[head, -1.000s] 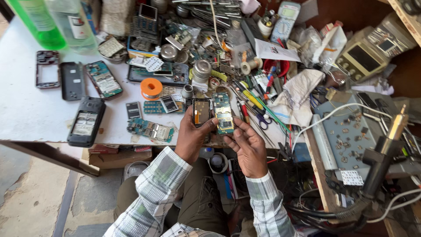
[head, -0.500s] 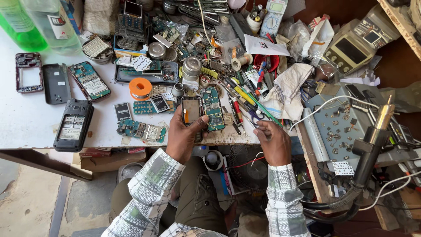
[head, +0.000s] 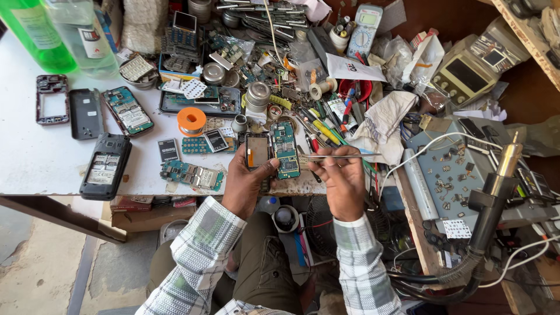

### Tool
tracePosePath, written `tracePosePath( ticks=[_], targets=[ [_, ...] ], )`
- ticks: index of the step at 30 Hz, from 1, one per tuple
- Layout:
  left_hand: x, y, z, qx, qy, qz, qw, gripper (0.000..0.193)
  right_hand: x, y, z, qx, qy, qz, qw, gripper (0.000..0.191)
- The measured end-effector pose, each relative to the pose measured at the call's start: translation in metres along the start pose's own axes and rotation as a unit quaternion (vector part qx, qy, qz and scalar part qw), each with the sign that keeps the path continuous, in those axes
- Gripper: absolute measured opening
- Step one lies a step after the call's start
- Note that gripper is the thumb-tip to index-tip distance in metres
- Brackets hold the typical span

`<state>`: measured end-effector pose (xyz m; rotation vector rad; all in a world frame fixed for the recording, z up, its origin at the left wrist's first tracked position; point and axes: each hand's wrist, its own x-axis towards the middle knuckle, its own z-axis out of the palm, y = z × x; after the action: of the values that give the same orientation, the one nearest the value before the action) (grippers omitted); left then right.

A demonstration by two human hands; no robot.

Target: The person disassembles a mobile phone using a screwdriver and tweezers, removes the back cover and internal components, and then reassembles the device. The person handles the phone casing, battery, and circuit board throughout the process.

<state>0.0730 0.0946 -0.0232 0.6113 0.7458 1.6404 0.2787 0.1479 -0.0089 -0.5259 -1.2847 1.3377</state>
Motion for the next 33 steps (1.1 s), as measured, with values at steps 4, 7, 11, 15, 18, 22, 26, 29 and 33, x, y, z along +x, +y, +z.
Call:
tracePosePath(
  ticks=[4, 7, 11, 15, 18, 22, 26, 29, 33],
  targets=[
    [0.000, 0.002, 0.001, 0.010, 0.006, -0.005, 1.000, 0.033, 0.001, -0.001, 0.019, -0.139, -0.024, -0.031, 0.989, 0.019],
    [0.001, 0.003, 0.001, 0.015, 0.008, -0.006, 1.000, 0.034, 0.001, -0.004, 0.025, -0.161, -0.031, -0.035, 0.986, 0.017],
    [0.002, 0.001, 0.000, -0.001, -0.002, -0.009, 1.000, 0.033, 0.002, -0.005, 0.027, -0.172, -0.032, -0.045, 0.983, 0.017],
    [0.003, 0.000, -0.002, 0.001, -0.002, -0.012, 1.000, 0.033, 0.003, -0.001, 0.024, -0.189, -0.055, -0.055, 0.979, 0.015],
    [0.003, -0.001, -0.004, -0.003, -0.005, -0.011, 1.000, 0.032, 0.004, 0.005, 0.015, -0.158, -0.045, -0.033, 0.986, 0.015],
    [0.004, -0.002, -0.006, -0.018, -0.012, -0.020, 1.000, 0.032, 0.007, 0.021, 0.003, 0.057, 0.008, 0.073, 0.996, 0.018],
    [0.005, -0.003, -0.008, -0.022, -0.014, -0.025, 0.999, 0.031, 0.006, 0.031, -0.002, 0.134, 0.027, 0.122, 0.983, 0.022],
    [0.003, -0.002, -0.007, -0.027, -0.025, -0.020, 0.999, 0.032, 0.004, 0.027, 0.000, 0.117, 0.044, 0.119, 0.985, 0.025],
    [0.003, -0.001, -0.006, -0.014, -0.007, -0.029, 0.999, 0.032, 0.009, 0.011, 0.004, 0.084, 0.042, 0.065, 0.993, 0.025]
  ],
)
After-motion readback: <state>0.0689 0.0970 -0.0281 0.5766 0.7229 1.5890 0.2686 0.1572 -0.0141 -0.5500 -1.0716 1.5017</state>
